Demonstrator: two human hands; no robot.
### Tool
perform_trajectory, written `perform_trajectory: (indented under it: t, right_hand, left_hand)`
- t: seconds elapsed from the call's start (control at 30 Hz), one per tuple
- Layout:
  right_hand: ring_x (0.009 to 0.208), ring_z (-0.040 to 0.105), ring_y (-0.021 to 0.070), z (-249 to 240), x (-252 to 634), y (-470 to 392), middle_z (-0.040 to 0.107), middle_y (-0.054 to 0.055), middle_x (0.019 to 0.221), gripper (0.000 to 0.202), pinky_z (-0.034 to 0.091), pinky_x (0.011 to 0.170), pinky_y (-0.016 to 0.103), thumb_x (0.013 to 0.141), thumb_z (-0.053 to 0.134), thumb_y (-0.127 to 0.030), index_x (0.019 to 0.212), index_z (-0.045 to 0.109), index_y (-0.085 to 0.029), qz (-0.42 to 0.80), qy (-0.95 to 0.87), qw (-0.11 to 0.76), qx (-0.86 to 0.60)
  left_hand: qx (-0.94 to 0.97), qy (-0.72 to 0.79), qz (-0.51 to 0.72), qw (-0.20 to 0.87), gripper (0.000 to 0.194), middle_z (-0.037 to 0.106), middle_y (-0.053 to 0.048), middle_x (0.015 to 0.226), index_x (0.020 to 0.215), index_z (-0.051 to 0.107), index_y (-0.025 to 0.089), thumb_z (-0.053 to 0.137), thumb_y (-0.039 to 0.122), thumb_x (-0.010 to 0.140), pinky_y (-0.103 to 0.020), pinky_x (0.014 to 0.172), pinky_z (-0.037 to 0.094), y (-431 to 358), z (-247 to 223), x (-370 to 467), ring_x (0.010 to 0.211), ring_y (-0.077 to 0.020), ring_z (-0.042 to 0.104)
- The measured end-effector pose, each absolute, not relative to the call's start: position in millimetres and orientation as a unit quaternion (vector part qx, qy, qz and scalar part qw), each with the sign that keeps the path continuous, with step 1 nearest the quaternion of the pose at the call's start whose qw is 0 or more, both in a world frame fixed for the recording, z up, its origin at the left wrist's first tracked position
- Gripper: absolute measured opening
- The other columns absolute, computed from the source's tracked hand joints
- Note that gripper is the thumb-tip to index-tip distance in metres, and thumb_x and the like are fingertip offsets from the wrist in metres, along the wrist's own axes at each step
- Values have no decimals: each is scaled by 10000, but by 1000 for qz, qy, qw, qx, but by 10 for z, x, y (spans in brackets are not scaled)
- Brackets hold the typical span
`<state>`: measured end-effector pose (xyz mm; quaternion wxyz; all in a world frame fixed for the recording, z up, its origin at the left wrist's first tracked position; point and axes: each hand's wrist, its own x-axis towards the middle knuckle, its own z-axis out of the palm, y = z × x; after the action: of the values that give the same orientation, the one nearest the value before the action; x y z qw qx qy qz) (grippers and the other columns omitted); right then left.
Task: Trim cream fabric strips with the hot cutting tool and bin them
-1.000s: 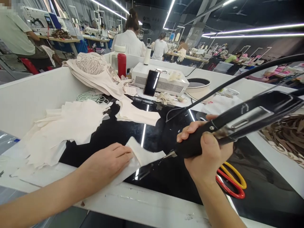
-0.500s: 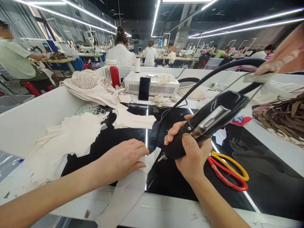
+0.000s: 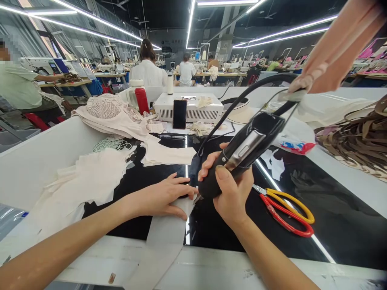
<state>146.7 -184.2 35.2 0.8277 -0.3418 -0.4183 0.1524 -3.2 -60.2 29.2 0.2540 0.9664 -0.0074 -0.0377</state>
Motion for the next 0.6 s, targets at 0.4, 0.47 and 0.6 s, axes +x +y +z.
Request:
perform_trajectory:
  t: [0.4,0.47,0.6]
  right_hand:
    - [663,645,118,312,1362,-1762,716,-44,866,270,592,651,293,883,827,-363,1053,643,-261,155,-410,826,-356]
    - [689,653,120,305,1347,-1749,724,-40,878,260,601,702,308,886,826,-360,1057,657,-261,158,-412,825,-352]
    - [666,643,119,335,1354,-1777,710,-46,854,255,594,665,298,885,820,-351,1043,640,-263,157,-419,822,-352]
  left_hand:
    - [974,-24,-5,226,537,667,-146,1505,1409,620,212,854,395,962,-726,1341,208,-599,222,-50,1566,-330,496]
    - [976,-24,-6,217,503,657,-145,1515,1378,638,214,858,382,958,-725,1338,224,-600,223,-47,1595,-337,454]
    - [976,-19,-8,218,378,718,-106,1411,1251,690,220,864,376,954,-736,1326,244,-616,258,-47,1555,-333,507]
